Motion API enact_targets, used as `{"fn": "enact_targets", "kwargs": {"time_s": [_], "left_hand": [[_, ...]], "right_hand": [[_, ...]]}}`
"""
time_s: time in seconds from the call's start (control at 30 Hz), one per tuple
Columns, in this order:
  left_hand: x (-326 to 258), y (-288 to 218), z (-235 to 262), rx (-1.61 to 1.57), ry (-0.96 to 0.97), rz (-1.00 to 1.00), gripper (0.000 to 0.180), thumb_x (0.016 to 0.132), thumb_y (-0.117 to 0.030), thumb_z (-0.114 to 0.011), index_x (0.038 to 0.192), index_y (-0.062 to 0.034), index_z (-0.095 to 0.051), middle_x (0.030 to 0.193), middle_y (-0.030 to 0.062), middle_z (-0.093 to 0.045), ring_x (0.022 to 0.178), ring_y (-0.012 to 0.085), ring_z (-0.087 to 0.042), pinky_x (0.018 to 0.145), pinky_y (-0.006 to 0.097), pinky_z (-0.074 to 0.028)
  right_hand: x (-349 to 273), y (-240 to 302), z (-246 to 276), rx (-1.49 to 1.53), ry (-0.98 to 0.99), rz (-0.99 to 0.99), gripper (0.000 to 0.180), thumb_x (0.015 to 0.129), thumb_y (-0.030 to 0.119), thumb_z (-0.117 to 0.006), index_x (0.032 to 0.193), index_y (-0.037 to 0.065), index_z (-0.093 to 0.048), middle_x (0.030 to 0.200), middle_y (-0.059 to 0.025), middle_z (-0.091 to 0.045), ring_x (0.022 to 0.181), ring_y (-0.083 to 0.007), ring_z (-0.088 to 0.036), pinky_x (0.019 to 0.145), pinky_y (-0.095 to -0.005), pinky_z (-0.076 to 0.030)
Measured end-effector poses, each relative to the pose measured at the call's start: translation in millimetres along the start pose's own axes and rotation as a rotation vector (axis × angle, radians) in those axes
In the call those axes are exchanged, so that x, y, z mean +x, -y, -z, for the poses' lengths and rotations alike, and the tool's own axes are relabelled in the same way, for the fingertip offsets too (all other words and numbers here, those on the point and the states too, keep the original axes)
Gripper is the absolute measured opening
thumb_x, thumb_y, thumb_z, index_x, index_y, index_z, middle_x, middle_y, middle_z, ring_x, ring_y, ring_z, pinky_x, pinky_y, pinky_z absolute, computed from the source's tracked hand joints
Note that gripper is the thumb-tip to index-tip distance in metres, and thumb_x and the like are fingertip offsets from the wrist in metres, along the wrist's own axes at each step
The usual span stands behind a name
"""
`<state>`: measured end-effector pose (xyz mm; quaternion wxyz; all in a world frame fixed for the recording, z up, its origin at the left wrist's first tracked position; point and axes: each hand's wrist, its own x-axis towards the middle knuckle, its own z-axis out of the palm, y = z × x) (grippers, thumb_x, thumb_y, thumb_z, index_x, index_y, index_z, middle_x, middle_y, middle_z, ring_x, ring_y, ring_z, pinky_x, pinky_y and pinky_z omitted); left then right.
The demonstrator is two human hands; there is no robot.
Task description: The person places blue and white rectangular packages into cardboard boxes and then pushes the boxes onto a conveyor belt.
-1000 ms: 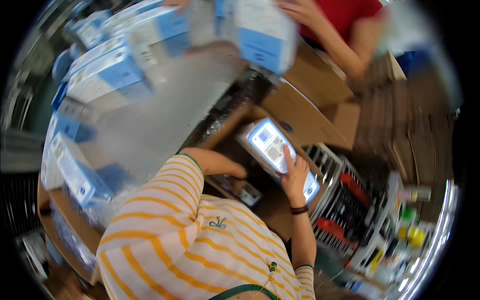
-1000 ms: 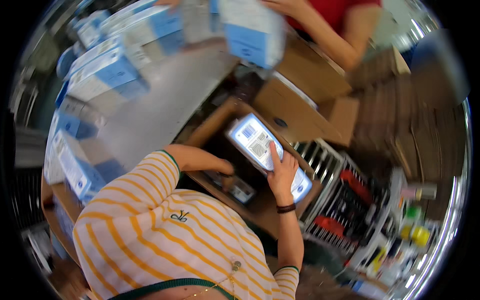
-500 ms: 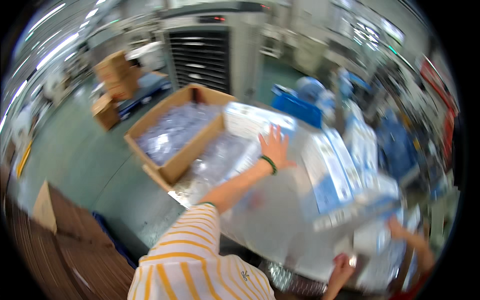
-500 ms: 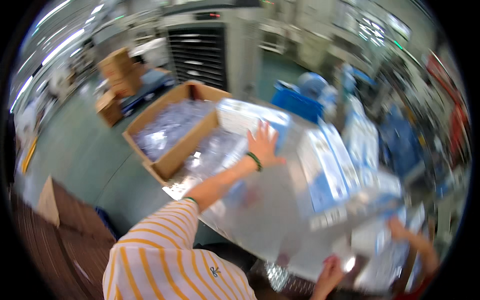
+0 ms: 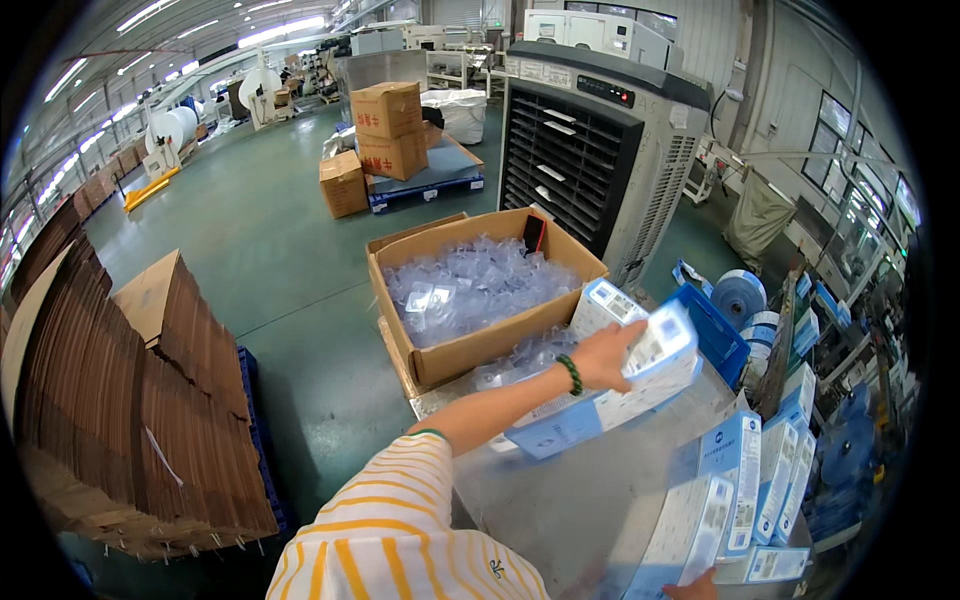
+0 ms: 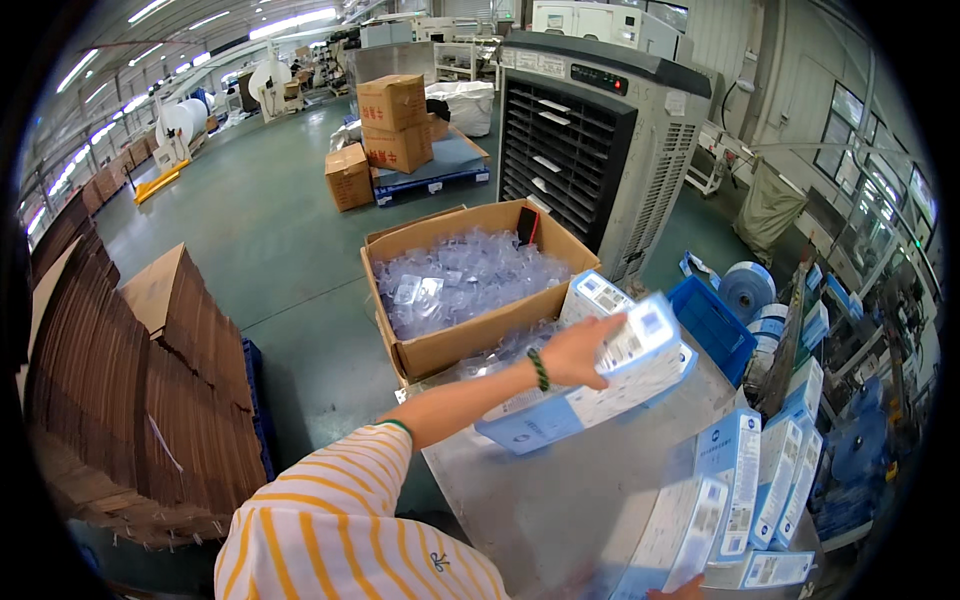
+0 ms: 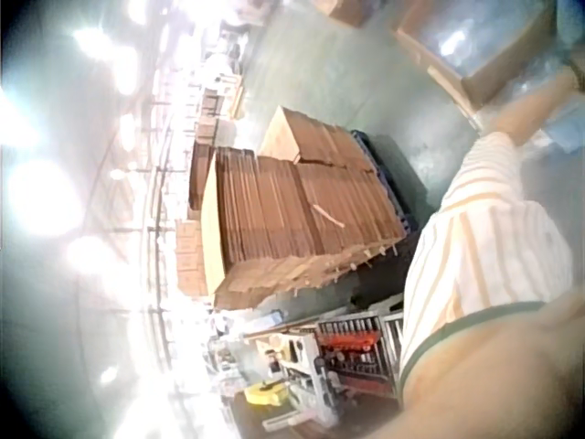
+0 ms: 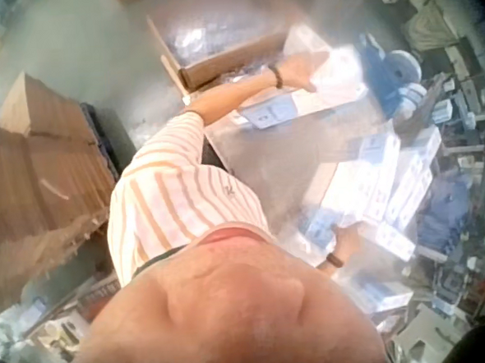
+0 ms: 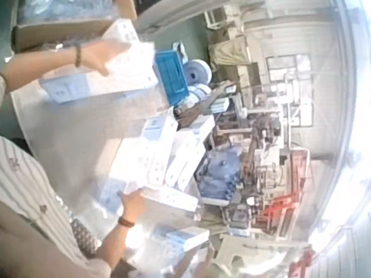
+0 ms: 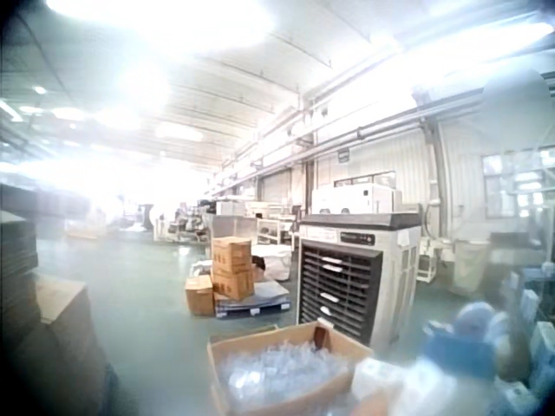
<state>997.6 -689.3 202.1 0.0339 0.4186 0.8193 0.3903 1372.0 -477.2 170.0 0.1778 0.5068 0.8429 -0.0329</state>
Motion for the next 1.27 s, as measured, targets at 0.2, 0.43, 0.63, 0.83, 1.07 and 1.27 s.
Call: {"fn": "enact_targets", "kwargs": {"time_s": [0.2,0.43,0.63,0.83,1.07,1.27], "left_hand": [[8.0,-43.3,8.4,-1.262,-0.295,-0.369,0.087,0.066,-0.014,-0.072,0.137,-0.0061,-0.022,0.128,0.0147,-0.041,0.119,0.0254,-0.042,0.097,0.035,-0.037],[17.1,-118.4,-119.4,-2.424,0.261,0.168,0.06,0.08,-0.03,-0.064,0.13,-0.009,-0.038,0.128,0.0101,-0.046,0.115,0.0199,-0.045,0.098,0.036,-0.036],[-102.2,-213.8,-209.9,-2.244,0.85,0.367,0.057,0.086,-0.043,-0.05,0.128,-0.0064,-0.041,0.126,0.011,-0.048,0.113,0.0251,-0.047,0.096,0.041,-0.038],[-243.8,-322.7,-206.2,-1.953,1.568,0.136,0.049,0.083,-0.025,-0.056,0.122,-0.0016,-0.041,0.119,0.0115,-0.052,0.107,0.0253,-0.052,0.093,0.038,-0.041],[-396.6,-326.8,-228.3,-1.283,1.518,-1.65,0.091,0.061,-0.022,-0.077,0.138,-0.0095,-0.03,0.125,0.0138,-0.044,0.103,0.026,-0.046,0.092,0.035,-0.039],[-474.6,-222.9,-294.2,0.153,2.203,-2.5,0.109,0.06,-0.029,-0.077,0.142,-0.0319,-0.006,0.121,0.0203,-0.046,0.108,0.0385,-0.048,0.094,0.041,-0.038]], "right_hand": [[-11.7,-21.1,-64.8,0.063,-0.484,0.174,0.098,0.063,0.047,-0.073,0.14,0.01,-0.023,0.11,-0.0204,-0.056,0.095,-0.0358,-0.055,0.082,-0.0454,-0.042],[-155.2,-70.4,-51.6,0.187,-1.108,0.169,0.085,0.063,0.037,-0.072,0.133,0.004,-0.036,0.119,-0.019,-0.051,0.104,-0.0326,-0.05,0.09,-0.0419,-0.038],[-377.1,-120.0,-108.2,0.093,-1.208,-0.5,0.071,0.071,0.011,-0.071,0.132,0.0,-0.036,0.133,-0.0181,-0.04,0.123,-0.0334,-0.037,0.103,-0.0426,-0.025],[-506.6,-76.8,-135.2,0.377,-1.456,-0.902,0.086,0.061,0.001,-0.077,0.134,0.002,-0.033,0.137,-0.0134,-0.036,0.126,-0.0263,-0.032,0.104,-0.035,-0.022],[-637.5,70.9,-177.2,-0.038,-1.747,-1.676,0.085,0.066,-0.001,-0.072,0.136,0.001,-0.026,0.137,-0.0182,-0.03,0.125,-0.0281,-0.031,0.101,-0.0413,-0.03],[-617.6,130.7,-245.8,0.979,-2.058,-1.34,0.071,0.073,-0.002,-0.064,0.134,0.0,-0.026,0.132,-0.0159,-0.037,0.114,-0.028,-0.045,0.089,-0.038,-0.045]]}}
